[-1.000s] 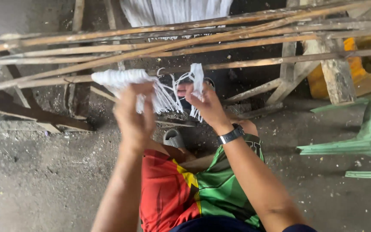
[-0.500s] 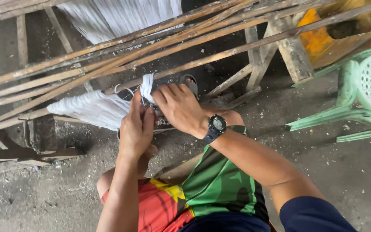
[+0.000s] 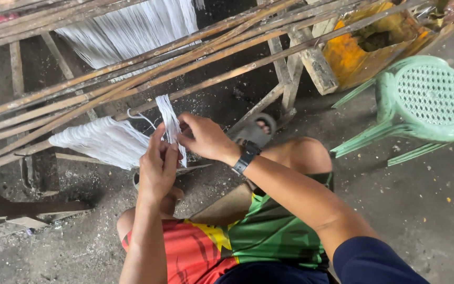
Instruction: Picking up wooden sticks and hanging candle wicks onto them at a preparation station.
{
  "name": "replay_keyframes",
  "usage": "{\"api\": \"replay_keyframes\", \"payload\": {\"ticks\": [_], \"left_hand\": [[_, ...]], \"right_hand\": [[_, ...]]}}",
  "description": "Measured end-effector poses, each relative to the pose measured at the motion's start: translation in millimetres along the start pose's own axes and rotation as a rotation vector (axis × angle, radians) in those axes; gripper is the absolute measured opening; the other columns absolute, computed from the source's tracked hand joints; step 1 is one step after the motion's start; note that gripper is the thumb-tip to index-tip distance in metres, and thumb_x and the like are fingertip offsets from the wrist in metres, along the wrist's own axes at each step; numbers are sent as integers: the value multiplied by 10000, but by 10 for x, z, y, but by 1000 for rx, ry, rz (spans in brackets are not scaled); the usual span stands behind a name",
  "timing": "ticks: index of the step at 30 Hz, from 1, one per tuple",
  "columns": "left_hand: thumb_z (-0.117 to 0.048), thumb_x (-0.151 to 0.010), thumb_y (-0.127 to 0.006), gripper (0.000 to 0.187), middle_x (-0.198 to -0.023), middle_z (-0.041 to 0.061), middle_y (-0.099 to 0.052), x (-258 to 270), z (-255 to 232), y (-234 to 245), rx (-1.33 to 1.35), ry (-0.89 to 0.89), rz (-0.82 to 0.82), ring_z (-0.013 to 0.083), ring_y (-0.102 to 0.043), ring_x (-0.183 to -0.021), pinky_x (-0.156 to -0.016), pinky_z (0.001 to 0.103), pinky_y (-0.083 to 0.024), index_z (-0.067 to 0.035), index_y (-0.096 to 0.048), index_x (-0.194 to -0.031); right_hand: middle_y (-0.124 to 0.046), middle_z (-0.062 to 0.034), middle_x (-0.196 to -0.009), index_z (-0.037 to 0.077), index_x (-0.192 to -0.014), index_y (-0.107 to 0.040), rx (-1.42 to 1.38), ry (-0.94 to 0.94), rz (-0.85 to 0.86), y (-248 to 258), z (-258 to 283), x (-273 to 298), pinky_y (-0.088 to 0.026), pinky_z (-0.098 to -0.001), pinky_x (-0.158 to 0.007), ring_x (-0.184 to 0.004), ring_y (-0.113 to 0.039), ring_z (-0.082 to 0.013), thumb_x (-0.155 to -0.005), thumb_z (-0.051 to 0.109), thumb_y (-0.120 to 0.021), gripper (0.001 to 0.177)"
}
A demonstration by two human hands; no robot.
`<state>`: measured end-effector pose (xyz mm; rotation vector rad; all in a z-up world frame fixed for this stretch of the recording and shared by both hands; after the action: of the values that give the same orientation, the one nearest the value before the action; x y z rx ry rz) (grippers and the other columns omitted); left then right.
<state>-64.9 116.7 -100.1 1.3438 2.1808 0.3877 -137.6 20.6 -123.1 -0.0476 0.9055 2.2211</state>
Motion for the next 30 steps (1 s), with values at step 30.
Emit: {"api": "replay_keyframes", "payload": {"ticks": [30], "left_hand": [[-158,-797,-472,352,-563,106,-609,598,1526,-1093,25,488,282,310,-628,-622,-592,409,-474,-82,-541,-1133]], "right_hand": [[-648,-100,-818,56,-938,-589,-581,4,312,-147,-107,-493,-482,-336,-742,-796,-619,-190,-793,237,-569,232]]}}
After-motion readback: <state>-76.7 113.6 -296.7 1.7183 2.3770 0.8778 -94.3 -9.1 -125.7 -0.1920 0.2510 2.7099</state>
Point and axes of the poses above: each hand's wrist, its own x-axis away from the middle knuckle, its own y-axis out of the back of the hand, z = x × y, the point moved 6 cm from there along -x, towards the middle knuckle
